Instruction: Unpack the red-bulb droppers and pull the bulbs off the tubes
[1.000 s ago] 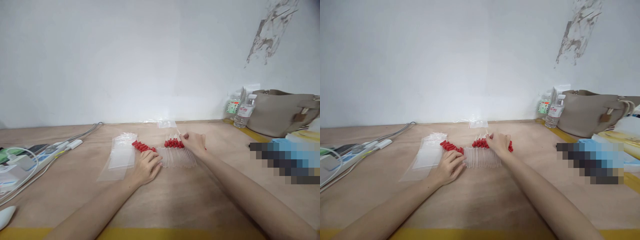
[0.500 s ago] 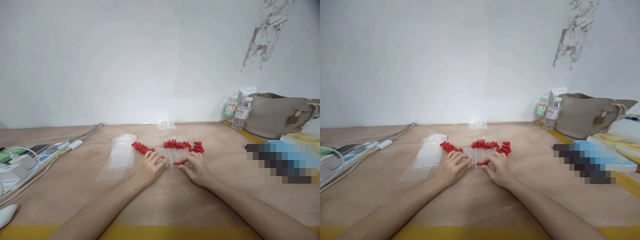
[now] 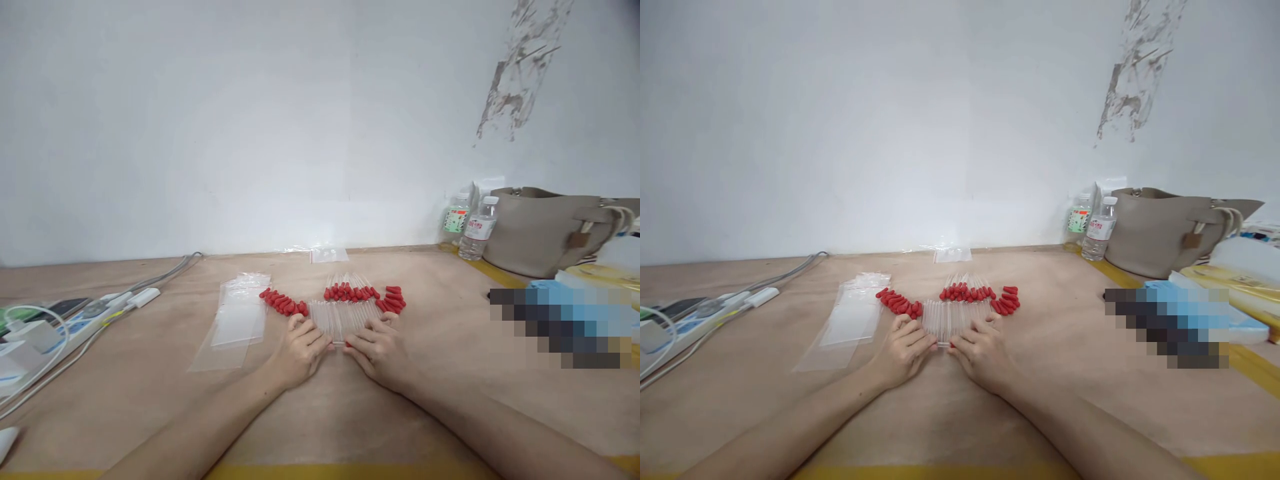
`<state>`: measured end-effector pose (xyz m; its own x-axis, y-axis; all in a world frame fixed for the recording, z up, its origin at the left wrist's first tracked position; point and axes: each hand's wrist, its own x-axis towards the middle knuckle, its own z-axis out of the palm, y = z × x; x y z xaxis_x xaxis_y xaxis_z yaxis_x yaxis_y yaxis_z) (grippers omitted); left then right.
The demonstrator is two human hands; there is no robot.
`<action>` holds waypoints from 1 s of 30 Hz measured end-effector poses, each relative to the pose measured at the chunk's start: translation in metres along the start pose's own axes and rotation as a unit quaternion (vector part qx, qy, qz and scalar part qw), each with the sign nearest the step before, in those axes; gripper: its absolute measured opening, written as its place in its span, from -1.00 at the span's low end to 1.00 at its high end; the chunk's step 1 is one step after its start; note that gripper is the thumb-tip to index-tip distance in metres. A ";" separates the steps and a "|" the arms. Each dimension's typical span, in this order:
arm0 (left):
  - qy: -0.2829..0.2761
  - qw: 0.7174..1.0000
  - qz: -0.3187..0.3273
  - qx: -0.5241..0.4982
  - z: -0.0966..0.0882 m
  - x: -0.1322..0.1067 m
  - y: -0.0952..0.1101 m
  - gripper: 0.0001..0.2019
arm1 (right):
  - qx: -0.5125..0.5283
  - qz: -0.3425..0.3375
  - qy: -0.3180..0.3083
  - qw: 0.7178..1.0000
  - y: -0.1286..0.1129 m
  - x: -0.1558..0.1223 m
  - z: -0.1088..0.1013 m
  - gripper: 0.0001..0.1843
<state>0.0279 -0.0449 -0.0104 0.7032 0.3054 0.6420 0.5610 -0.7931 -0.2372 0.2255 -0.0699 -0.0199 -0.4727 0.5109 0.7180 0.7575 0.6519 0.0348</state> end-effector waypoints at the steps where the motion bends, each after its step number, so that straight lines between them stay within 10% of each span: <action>1: -0.003 1.000 -0.003 -0.006 -0.001 -0.001 0.001 -0.84 | -0.011 -0.009 0.003 1.000 -0.001 -0.001 -0.001 -0.84; 7: -0.013 0.997 -0.057 -0.042 -0.010 -0.012 -0.010 -0.80 | -0.040 -0.008 0.032 0.999 0.012 -0.010 -0.006 -0.80; 14: 0.002 0.981 -0.158 -0.109 -0.007 -0.018 -0.032 -0.76 | 0.143 0.156 0.065 0.975 0.059 -0.011 -0.010 -0.74; 21: 0.028 0.991 -0.113 -0.071 0.005 0.007 -0.029 -0.77 | 0.156 0.434 0.072 0.884 0.133 0.014 -0.014 -0.66; 30: -0.052 0.996 -0.063 -0.043 0.023 0.026 -0.021 -0.83 | 0.164 0.474 0.054 0.864 0.168 0.012 0.008 -0.75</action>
<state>0.0450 -0.0083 -0.0052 0.6741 0.4547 0.5821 0.6109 -0.7862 -0.0933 0.3435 0.0505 -0.0115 0.3475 0.8583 0.3776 0.6041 0.1030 -0.7902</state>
